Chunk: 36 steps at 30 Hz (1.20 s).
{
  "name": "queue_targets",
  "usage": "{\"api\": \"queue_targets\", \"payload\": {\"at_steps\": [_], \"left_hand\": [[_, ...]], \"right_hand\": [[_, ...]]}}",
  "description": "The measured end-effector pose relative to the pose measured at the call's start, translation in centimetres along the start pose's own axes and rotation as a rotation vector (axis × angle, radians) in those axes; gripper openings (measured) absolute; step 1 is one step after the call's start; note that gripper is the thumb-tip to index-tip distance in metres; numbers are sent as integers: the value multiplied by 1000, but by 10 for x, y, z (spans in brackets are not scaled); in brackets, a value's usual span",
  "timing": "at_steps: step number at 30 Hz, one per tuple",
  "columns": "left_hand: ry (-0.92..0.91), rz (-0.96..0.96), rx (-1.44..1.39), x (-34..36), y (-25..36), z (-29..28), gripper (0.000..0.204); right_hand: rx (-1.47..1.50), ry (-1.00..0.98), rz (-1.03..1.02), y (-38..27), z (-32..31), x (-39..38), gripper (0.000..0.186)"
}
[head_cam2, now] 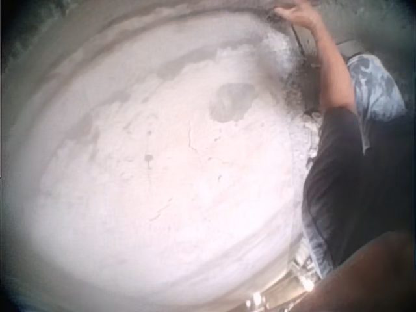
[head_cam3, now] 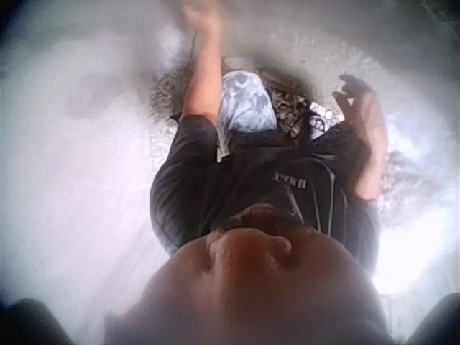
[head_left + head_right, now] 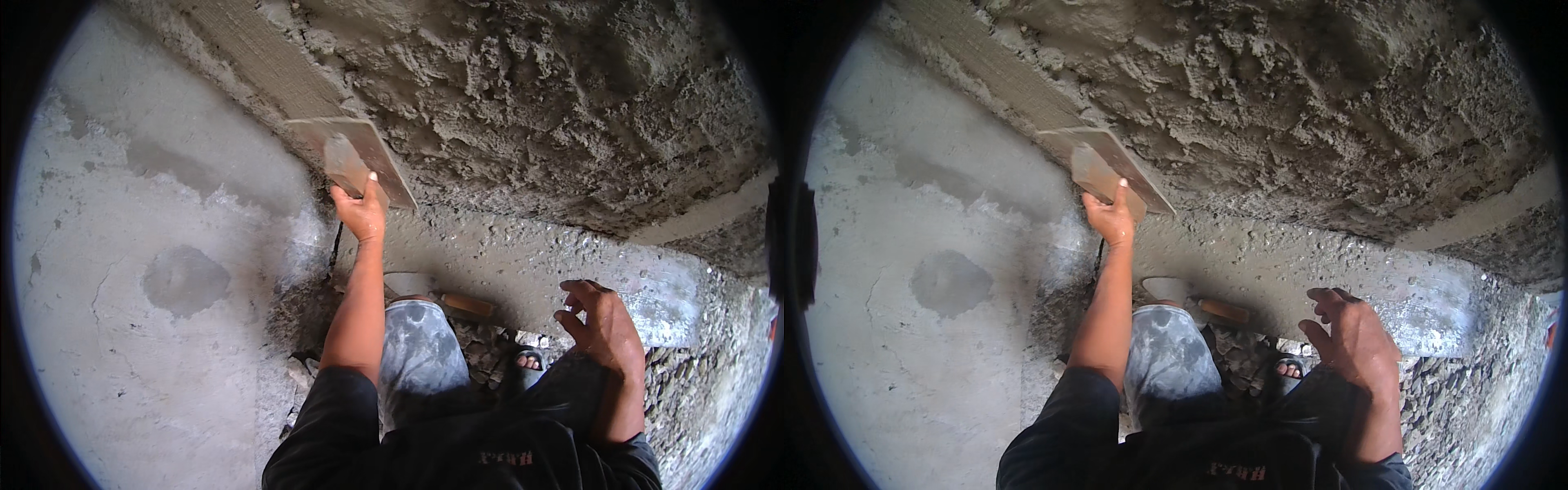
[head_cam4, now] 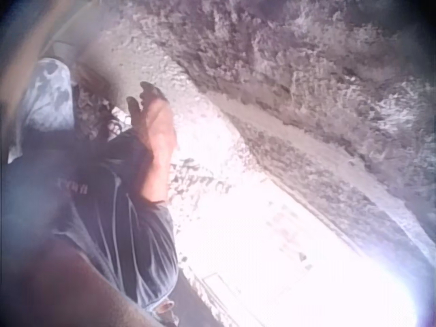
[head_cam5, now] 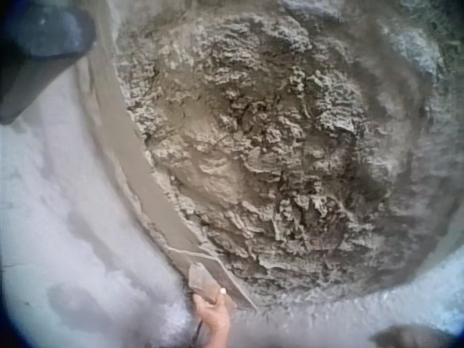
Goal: The person levels wet plaster on a wall corner using a metal straight edge and then smooths the surface with a wooden float and a trowel.
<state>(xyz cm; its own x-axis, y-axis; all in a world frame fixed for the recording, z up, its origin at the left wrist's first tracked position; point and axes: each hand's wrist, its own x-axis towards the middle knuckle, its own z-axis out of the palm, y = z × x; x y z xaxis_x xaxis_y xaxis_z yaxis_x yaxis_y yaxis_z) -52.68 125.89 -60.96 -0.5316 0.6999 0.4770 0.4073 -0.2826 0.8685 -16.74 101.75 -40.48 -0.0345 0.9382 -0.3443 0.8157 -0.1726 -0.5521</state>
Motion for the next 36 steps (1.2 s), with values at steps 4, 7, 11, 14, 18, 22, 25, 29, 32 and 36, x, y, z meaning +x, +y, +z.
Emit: {"api": "queue_targets", "payload": {"at_steps": [4,7,11,14,18,22,25,29,32,36], "left_hand": [[64,11,-136,35,73,-3,48],[160,143,87,93,137,-24,49],[114,368,-66,165,247,-77,59],[111,418,-53,168,267,-98,55],[65,393,-124,122,223,-111,54],[66,74,-74,55,148,-104,59],[21,73,-168,31,60,-91,60],[-53,-27,-324,14,27,-55,55],[-59,-54,-320,17,23,-31,50],[15,32,-31,13,27,-15,47]], "right_hand": [[88,62,-5,2,8,-4,44],[69,63,-20,3,10,0,44],[5,-9,-4,0,6,-1,43],[13,11,-14,1,8,1,42],[33,35,-60,2,13,3,41],[-12,28,-30,-2,18,2,42],[-31,19,-58,-1,22,3,43],[-39,13,-16,-4,20,-1,43],[-37,17,15,-2,19,-4,43],[-31,10,30,0,17,-4,43]]}}
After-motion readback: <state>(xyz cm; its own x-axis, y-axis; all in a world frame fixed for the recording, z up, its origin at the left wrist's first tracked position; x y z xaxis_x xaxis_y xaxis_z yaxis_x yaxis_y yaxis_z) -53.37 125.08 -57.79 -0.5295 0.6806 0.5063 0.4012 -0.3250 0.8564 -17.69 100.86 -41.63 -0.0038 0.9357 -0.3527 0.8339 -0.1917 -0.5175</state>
